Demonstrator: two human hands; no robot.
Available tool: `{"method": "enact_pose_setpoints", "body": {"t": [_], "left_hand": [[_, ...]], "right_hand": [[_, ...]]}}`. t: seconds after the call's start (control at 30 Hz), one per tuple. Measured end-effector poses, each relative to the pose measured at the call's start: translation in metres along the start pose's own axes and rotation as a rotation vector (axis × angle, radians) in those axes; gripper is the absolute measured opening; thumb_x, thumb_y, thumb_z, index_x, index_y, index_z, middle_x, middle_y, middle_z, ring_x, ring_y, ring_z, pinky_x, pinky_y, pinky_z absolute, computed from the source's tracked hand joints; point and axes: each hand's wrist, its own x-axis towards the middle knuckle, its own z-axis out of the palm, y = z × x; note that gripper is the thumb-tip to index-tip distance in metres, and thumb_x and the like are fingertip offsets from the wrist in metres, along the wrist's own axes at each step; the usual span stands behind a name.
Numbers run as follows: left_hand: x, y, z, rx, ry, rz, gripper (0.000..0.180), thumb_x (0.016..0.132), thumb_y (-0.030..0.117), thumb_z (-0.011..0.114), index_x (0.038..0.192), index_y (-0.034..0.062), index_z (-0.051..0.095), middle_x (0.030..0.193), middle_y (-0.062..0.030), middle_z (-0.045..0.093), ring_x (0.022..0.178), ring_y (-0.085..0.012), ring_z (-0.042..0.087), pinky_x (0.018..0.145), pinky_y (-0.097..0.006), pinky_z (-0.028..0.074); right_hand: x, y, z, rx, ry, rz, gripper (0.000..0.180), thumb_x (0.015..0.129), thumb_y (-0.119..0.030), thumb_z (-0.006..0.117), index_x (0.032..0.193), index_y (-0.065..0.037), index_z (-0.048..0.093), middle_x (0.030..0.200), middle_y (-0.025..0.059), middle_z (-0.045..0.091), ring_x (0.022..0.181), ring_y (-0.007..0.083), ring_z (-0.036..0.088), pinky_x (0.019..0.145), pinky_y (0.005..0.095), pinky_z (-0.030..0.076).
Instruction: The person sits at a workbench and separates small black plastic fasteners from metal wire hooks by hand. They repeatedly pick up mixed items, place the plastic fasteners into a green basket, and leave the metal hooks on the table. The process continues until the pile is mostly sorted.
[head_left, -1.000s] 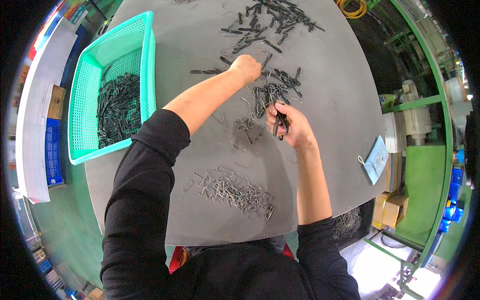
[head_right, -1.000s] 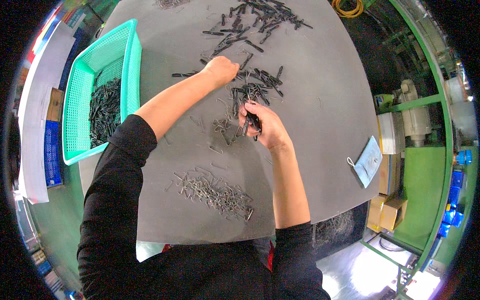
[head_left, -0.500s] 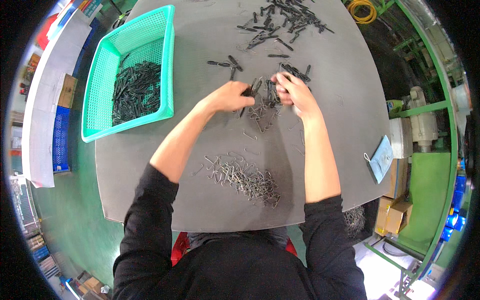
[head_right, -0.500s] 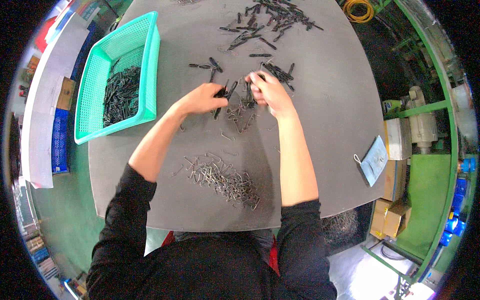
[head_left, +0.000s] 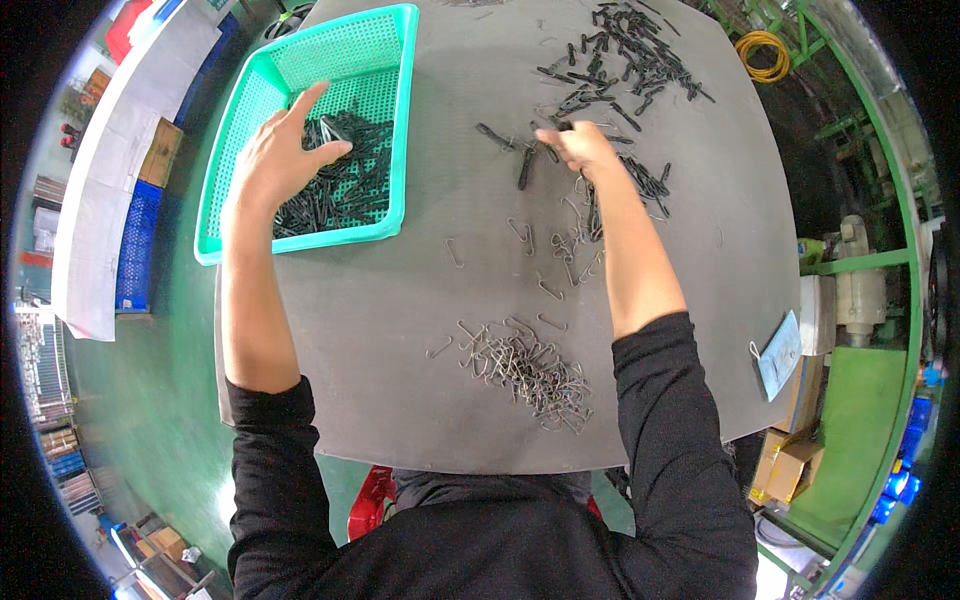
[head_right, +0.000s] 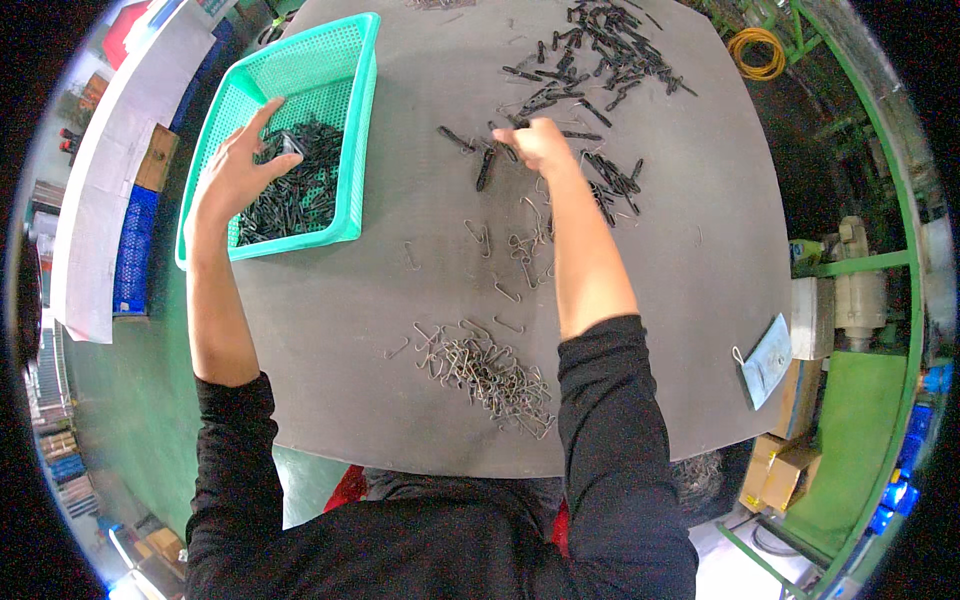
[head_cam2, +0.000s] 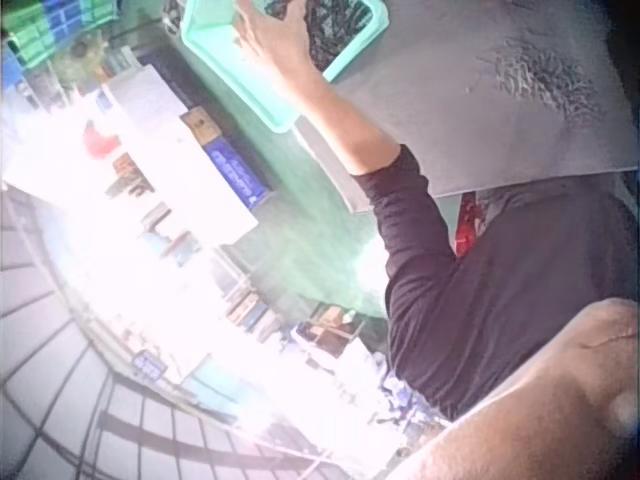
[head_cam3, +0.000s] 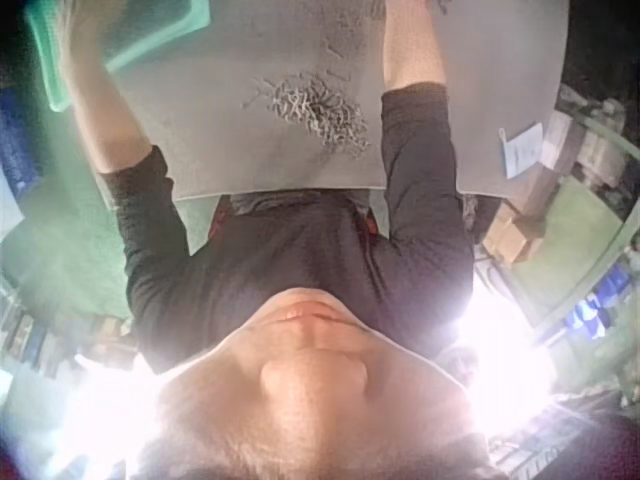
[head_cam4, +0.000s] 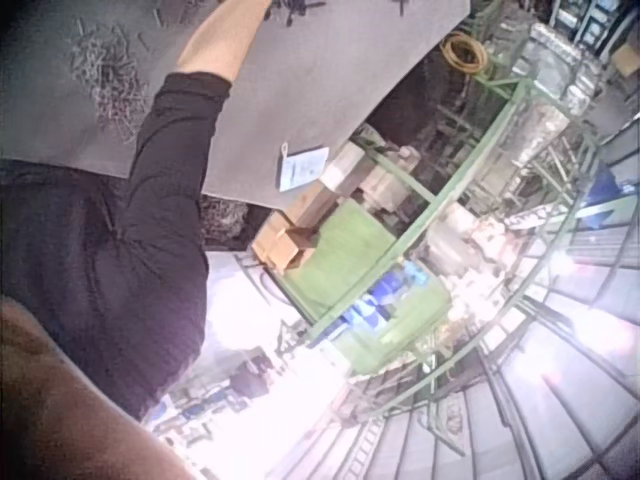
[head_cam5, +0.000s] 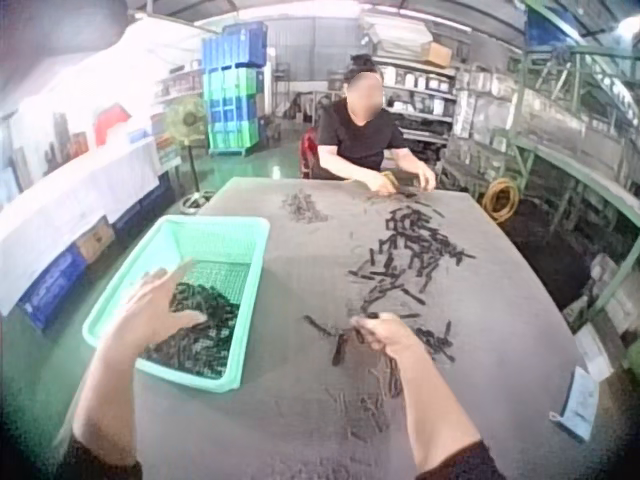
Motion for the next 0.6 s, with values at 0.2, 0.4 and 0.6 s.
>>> {"method": "enact_pose_setpoints", "body": {"t": [0.2, 0.4, 0.6], "left_hand": [[-0.015, 0.116, 0.021, -0.545, 0.203, 0.121, 0.022, 0.080, 0.013, 0.057, 0.101, 0.0102, 0.059, 0.089, -0.0107, 0.062, 0.081, -0.0277, 0.061, 0.070, -0.037, 0.049], [0.020, 0.159, 0.182, -0.025, -0.175, -0.055, 0.045, 0.069, 0.022, 0.069, 0.108, 0.0041, 0.053, 0.114, -0.0088, 0.050, 0.112, -0.0264, 0.045, 0.092, -0.051, 0.036], [0.003, 0.151, 0.187, 0.080, -0.259, 0.014, 0.036, 0.077, 0.022, 0.064, 0.105, 0.0019, 0.054, 0.110, -0.0111, 0.058, 0.106, -0.0256, 0.053, 0.086, -0.050, 0.040]], "right_hand": [[-0.057, 0.000, -0.019, 0.886, -0.187, -0.052, 0.016, 0.083, -0.021, 0.059, 0.088, -0.006, 0.054, 0.077, 0.0019, 0.054, 0.056, 0.0085, 0.045, 0.042, 0.0199, 0.027], [-0.036, 0.014, 0.040, -0.754, 0.290, -0.158, 0.036, 0.073, -0.032, 0.070, 0.080, 0.002, 0.062, 0.077, 0.0190, 0.063, 0.073, 0.0301, 0.061, 0.066, 0.0402, 0.047], [-0.049, 0.018, 0.040, -0.766, 0.126, -0.124, 0.035, 0.066, -0.028, 0.075, 0.080, 0.003, 0.063, 0.079, 0.0218, 0.063, 0.080, 0.0337, 0.062, 0.068, 0.0416, 0.048]]}}
